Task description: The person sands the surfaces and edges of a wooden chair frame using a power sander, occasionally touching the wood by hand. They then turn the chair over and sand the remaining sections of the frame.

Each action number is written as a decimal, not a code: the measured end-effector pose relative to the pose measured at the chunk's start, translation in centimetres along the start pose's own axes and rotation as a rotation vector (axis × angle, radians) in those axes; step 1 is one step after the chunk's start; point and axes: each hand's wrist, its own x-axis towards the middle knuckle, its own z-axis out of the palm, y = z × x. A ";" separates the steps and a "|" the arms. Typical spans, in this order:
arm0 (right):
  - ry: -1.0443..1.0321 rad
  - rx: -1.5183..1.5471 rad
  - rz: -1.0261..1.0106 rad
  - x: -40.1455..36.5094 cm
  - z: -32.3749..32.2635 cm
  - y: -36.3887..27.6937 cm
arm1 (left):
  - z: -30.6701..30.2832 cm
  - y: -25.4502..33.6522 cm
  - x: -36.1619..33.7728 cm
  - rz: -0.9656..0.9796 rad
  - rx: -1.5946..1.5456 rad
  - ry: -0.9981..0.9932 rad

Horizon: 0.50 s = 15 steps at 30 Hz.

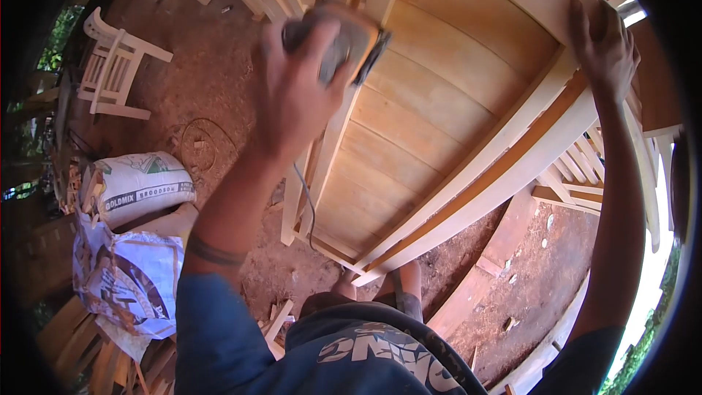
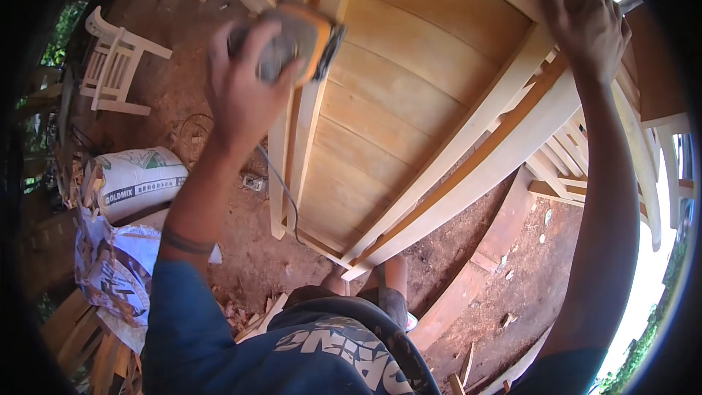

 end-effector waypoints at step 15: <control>-0.016 0.045 0.041 0.0 0.6 0.3 | -0.9 -1.9 -8.2 0.111 0.007 -0.177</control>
